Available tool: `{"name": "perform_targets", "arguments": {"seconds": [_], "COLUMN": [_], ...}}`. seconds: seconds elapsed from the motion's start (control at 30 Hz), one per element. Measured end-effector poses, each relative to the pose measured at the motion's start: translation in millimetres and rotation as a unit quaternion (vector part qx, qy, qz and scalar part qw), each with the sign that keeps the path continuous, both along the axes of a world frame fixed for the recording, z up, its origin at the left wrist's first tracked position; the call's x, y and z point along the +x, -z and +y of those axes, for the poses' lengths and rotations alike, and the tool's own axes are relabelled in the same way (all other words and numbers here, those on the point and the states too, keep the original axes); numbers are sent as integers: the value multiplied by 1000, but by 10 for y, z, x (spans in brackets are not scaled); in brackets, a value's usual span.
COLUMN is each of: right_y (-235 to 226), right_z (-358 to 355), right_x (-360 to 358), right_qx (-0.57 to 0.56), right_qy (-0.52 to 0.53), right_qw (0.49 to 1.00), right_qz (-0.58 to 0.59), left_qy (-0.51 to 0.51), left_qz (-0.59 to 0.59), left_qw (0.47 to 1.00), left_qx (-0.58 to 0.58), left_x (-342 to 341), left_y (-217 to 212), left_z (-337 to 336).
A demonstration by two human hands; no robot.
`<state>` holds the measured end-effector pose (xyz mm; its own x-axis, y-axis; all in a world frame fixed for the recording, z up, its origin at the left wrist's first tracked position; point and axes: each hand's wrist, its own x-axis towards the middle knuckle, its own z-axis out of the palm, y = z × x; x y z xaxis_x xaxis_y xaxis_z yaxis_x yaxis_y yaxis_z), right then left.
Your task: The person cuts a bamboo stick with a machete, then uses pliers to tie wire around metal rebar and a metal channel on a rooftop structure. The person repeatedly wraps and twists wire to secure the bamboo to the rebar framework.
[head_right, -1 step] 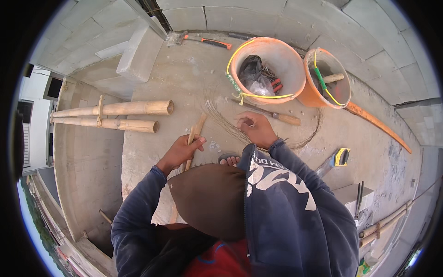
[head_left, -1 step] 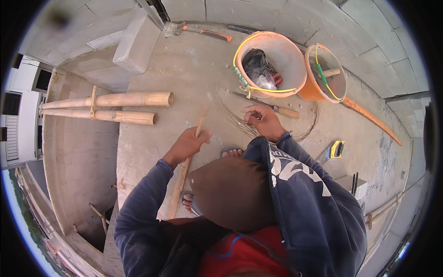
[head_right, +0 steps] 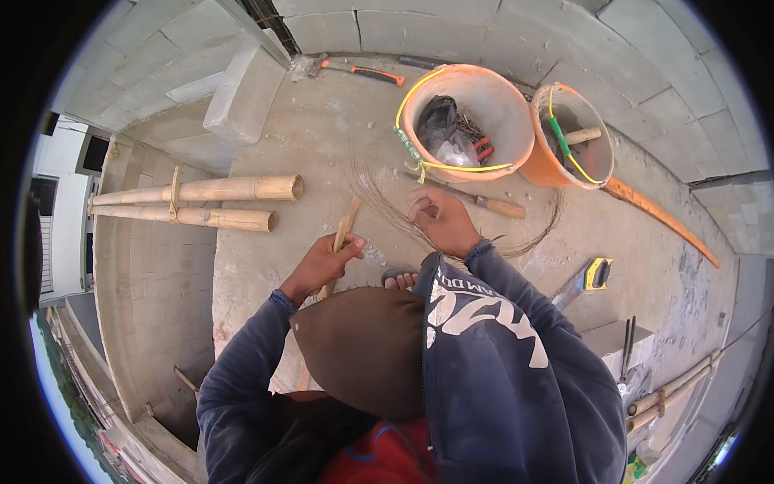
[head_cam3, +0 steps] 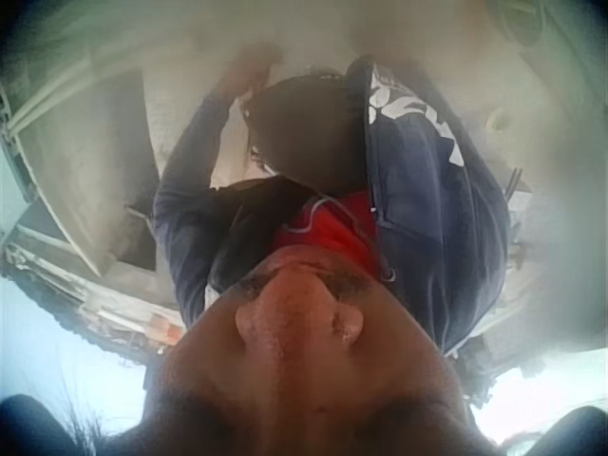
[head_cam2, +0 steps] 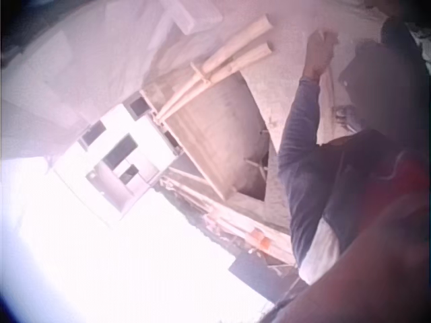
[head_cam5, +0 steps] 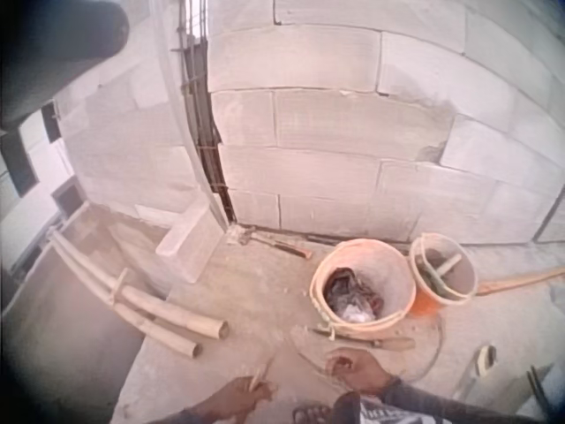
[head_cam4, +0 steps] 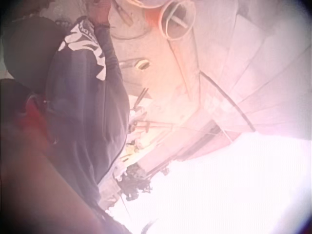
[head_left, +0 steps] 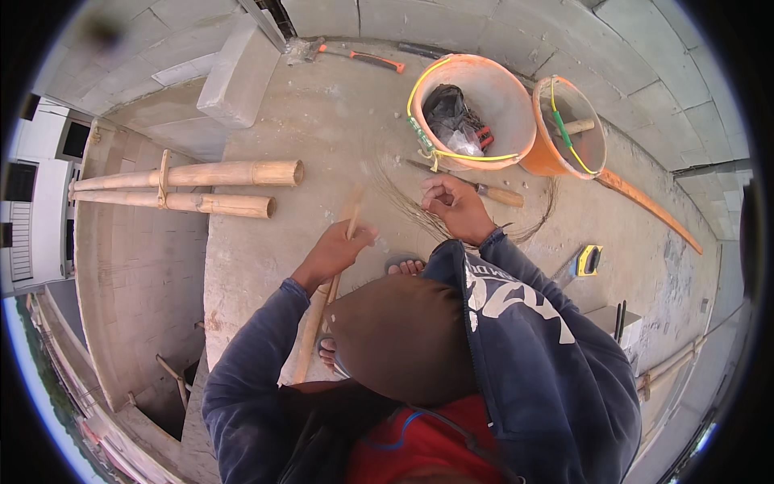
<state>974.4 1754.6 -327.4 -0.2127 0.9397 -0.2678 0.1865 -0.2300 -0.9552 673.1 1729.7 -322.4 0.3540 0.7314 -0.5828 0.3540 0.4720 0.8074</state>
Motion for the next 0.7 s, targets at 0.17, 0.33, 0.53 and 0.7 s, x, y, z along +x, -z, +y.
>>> {"name": "perform_targets", "arguments": {"seconds": [0.17,0.33,0.53,0.7], "right_y": [-494,-490,-761,-1167], "right_z": [186,450,773,1185], "right_x": [-316,-362,-370,-394], "right_qx": [-29,-80,-54,-2], "right_qy": [106,112,85,88], "right_qw": [969,895,898,918], "right_qz": [222,423,428,388], "left_qy": [-55,-187,-173,-112], "left_qz": [-73,-305,-352,-230], "left_qw": [996,934,919,967], "left_qx": [16,-20,-38,-7], "left_x": [642,1164,1338,1285], "left_y": [116,-36,88,23], "left_z": [-32,107,164,194]}}
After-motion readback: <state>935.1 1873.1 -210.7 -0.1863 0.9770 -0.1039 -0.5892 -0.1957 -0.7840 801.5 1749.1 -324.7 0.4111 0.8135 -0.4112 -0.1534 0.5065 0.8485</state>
